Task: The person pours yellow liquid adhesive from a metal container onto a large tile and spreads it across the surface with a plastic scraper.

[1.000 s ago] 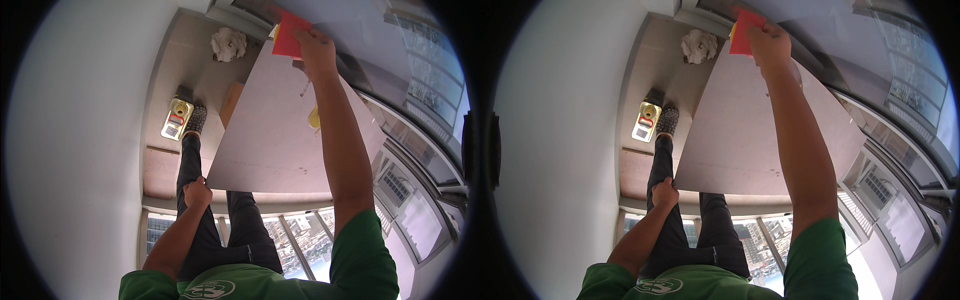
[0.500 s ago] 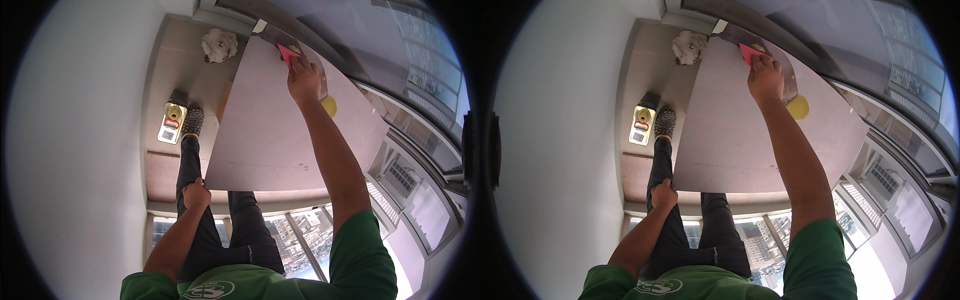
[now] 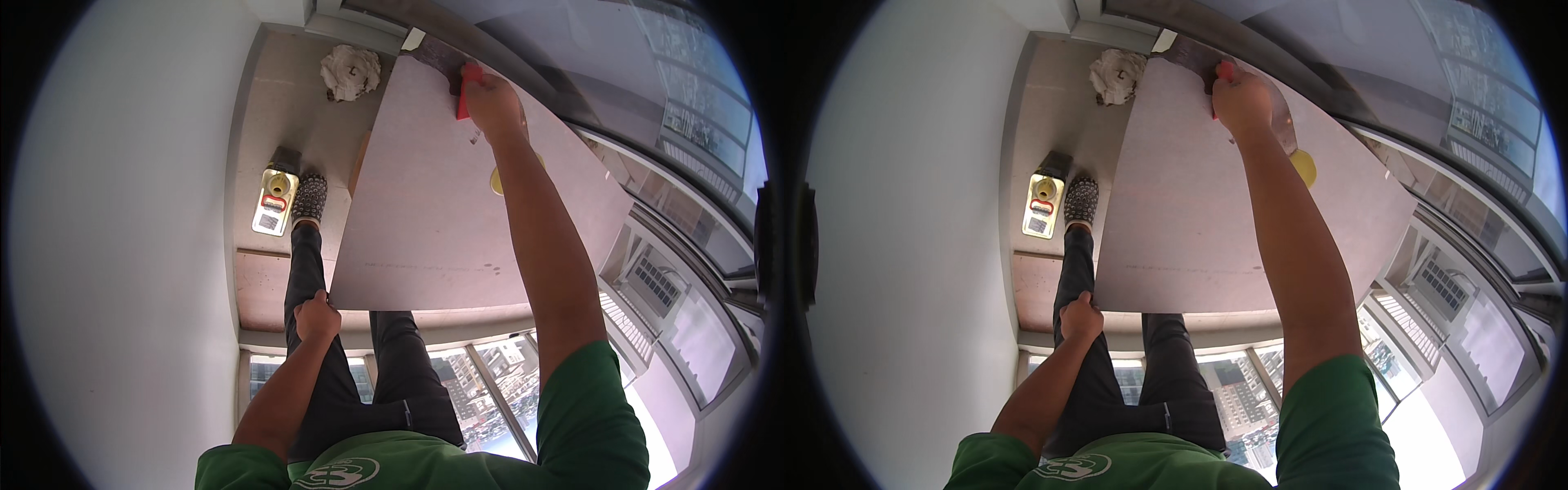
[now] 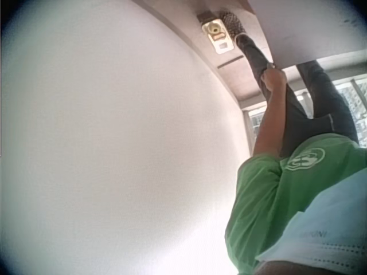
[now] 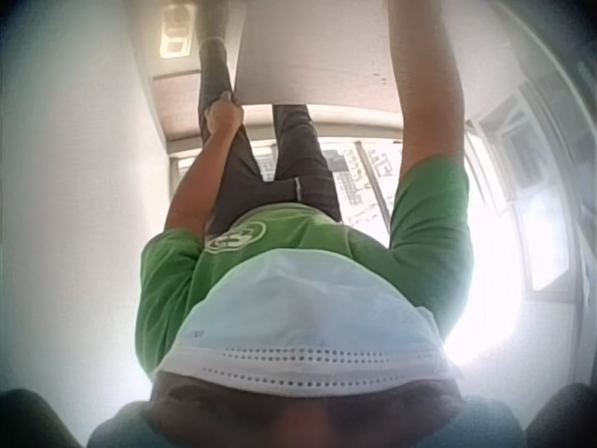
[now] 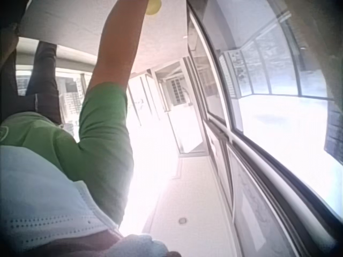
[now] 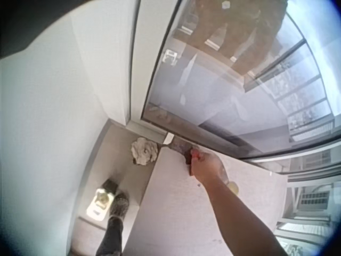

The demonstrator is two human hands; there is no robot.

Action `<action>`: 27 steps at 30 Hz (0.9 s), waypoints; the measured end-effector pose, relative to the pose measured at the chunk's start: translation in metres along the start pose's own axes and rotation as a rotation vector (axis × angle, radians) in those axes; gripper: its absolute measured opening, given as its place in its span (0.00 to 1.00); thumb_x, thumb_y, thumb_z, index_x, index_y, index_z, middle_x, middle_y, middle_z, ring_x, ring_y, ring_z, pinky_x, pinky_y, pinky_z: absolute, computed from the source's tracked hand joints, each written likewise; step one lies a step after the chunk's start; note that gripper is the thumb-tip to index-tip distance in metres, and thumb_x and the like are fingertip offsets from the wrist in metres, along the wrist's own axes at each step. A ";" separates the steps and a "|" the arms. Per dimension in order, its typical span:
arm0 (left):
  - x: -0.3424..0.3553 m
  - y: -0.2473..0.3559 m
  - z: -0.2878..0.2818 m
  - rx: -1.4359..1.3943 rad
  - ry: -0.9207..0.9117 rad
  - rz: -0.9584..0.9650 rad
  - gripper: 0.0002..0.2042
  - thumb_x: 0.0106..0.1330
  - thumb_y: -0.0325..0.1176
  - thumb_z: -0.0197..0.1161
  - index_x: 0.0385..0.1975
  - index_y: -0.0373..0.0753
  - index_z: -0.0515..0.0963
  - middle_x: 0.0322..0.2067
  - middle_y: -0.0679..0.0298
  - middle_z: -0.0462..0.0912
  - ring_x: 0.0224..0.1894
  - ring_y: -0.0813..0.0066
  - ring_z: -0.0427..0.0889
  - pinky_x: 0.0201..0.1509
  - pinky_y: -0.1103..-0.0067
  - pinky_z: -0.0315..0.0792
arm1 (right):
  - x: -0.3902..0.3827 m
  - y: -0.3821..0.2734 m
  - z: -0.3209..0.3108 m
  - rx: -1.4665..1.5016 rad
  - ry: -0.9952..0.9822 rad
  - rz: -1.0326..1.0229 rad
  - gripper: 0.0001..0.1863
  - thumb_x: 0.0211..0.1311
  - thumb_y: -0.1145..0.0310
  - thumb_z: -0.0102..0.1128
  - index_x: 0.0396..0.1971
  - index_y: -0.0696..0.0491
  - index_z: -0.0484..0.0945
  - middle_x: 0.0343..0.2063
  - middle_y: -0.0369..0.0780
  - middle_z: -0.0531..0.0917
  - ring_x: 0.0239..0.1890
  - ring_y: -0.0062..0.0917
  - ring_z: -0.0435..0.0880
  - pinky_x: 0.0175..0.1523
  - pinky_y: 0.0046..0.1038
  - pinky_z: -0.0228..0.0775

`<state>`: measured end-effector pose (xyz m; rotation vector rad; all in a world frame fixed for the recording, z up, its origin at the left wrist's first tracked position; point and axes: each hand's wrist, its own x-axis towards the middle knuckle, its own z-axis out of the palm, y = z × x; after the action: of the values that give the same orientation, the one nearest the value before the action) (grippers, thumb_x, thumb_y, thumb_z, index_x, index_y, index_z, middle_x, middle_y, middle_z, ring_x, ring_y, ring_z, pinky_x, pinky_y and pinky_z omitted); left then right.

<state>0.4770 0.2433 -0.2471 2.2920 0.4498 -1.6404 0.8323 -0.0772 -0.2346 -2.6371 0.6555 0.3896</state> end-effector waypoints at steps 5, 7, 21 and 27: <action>0.000 -0.001 0.001 -0.037 -0.008 -0.025 0.12 0.65 0.35 0.57 0.47 0.44 0.79 0.41 0.52 0.86 0.52 0.49 0.80 0.61 0.62 0.71 | 0.009 0.004 -0.011 0.125 -0.003 0.048 0.18 0.57 0.61 0.52 0.37 0.56 0.85 0.33 0.51 0.86 0.40 0.45 0.85 0.47 0.37 0.75; 0.003 -0.002 0.003 -0.029 -0.017 0.003 0.13 0.65 0.34 0.57 0.47 0.44 0.79 0.40 0.52 0.86 0.50 0.49 0.81 0.61 0.62 0.70 | 0.021 0.031 -0.015 0.150 0.023 0.074 0.18 0.57 0.61 0.52 0.37 0.56 0.85 0.33 0.51 0.86 0.39 0.45 0.86 0.46 0.37 0.75; 0.003 -0.005 0.002 -0.051 -0.037 -0.016 0.14 0.65 0.35 0.58 0.50 0.46 0.79 0.42 0.52 0.85 0.54 0.48 0.79 0.61 0.61 0.71 | 0.046 -0.021 0.006 0.183 -0.037 0.064 0.19 0.56 0.59 0.53 0.39 0.55 0.85 0.34 0.50 0.87 0.39 0.44 0.86 0.47 0.38 0.76; 0.002 -0.005 0.001 -0.064 -0.049 -0.024 0.15 0.64 0.35 0.58 0.50 0.45 0.79 0.43 0.52 0.85 0.54 0.49 0.79 0.61 0.61 0.71 | 0.031 -0.071 0.009 0.182 -0.126 0.017 0.18 0.57 0.59 0.53 0.39 0.56 0.84 0.33 0.49 0.87 0.37 0.43 0.86 0.45 0.39 0.77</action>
<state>0.4751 0.2473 -0.2499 2.2036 0.5129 -1.6645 0.8926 -0.0275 -0.2318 -2.4147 0.6417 0.4737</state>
